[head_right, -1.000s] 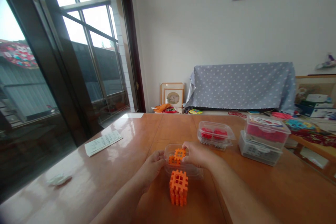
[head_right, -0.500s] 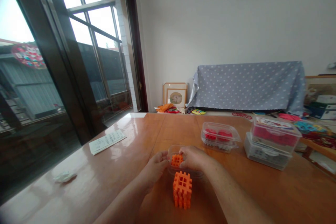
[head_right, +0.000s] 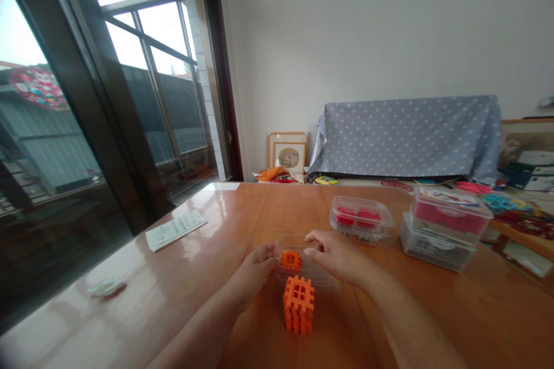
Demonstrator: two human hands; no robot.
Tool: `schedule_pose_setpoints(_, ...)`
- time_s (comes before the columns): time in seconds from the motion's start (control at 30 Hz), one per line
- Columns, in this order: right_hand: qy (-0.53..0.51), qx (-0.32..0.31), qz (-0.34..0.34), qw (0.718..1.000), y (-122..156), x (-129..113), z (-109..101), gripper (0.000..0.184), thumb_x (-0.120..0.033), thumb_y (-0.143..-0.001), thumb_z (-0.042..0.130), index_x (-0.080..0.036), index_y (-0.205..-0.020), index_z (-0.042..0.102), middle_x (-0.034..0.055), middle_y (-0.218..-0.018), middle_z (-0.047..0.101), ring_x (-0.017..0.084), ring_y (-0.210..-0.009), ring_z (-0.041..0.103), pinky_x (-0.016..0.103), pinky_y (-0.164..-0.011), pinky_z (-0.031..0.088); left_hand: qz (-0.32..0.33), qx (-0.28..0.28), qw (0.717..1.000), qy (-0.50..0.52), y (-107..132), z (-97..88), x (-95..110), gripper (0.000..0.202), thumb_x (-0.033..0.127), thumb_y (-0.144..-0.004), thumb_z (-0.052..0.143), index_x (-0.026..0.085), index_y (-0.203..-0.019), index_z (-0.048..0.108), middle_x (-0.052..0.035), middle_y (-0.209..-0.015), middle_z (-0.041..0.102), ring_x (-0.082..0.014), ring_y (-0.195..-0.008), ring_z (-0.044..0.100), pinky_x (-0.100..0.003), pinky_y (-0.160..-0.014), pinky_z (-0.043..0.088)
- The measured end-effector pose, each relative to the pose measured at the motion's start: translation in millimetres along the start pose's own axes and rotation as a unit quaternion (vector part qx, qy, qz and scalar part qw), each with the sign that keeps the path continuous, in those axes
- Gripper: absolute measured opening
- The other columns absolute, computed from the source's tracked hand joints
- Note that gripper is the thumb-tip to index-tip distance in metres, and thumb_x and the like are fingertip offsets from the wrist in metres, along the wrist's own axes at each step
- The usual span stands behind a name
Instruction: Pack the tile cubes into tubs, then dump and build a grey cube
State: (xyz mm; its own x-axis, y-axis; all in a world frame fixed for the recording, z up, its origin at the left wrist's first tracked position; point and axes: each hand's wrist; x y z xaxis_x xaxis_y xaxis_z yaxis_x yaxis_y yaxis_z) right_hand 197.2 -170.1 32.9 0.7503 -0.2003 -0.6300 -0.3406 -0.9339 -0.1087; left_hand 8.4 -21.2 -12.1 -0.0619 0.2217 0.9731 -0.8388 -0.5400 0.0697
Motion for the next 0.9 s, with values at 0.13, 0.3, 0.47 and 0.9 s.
schedule_pose_setpoints(0.13,0.015,0.027,0.007,0.999,11,15,-7,0.030,-0.036,-0.092,0.056,-0.018,-0.111,0.072,0.0078,-0.099,0.077,0.024,-0.089,0.068,0.032,-0.074,0.046,-0.004,-0.008,1.000,-0.003,0,0.9,1,0.039,0.022,-0.074,0.072,0.015,-0.111,0.062,-0.0130,-0.107,0.075,-0.0267,-0.096,0.073,-0.038,-0.088,0.053)
schedule_pose_setpoints(0.3,0.027,0.051,-0.006,0.998,19,19,-6,0.030,-0.033,-0.095,0.050,-0.019,-0.109,0.073,0.0076,-0.104,0.078,0.025,-0.094,0.069,0.034,-0.080,0.047,-0.008,-0.004,1.000,-0.017,-3,0.3,0,0.040,0.021,-0.073,0.070,0.015,-0.112,0.061,-0.0122,-0.107,0.075,-0.0260,-0.095,0.072,-0.037,-0.088,0.054)
schedule_pose_setpoints(0.47,0.014,0.017,-0.014,1.000,24,14,-3,0.027,-0.031,-0.095,0.050,-0.021,-0.104,0.073,0.0028,-0.089,0.076,0.022,-0.083,0.069,0.029,-0.072,0.045,0.001,-0.005,1.000,-0.017,-5,-1.7,-4,0.042,0.026,-0.076,0.072,0.015,-0.115,0.060,-0.0135,-0.110,0.074,-0.0251,-0.095,0.072,-0.037,-0.090,0.053)
schedule_pose_setpoints(0.9,-0.070,0.069,0.023,0.995,32,15,-6,0.037,-0.045,-0.096,0.051,-0.020,-0.114,0.070,0.0081,-0.107,0.075,0.027,-0.099,0.067,0.037,-0.086,0.050,-0.002,-0.001,0.999,-0.051,0,-2.1,3,0.035,0.031,-0.081,0.069,0.015,-0.111,0.063,-0.0133,-0.106,0.075,-0.0248,-0.092,0.071,-0.035,-0.085,0.052)
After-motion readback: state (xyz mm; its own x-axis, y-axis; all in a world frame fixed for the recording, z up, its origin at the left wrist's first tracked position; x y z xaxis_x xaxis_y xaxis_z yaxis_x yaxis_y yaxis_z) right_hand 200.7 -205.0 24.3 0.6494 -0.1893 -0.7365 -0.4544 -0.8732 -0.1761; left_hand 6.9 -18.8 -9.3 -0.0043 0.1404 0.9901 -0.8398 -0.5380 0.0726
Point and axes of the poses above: each hand's wrist, its own y-axis away from the middle knuckle, its own z-axis out of the palm, x = y × z
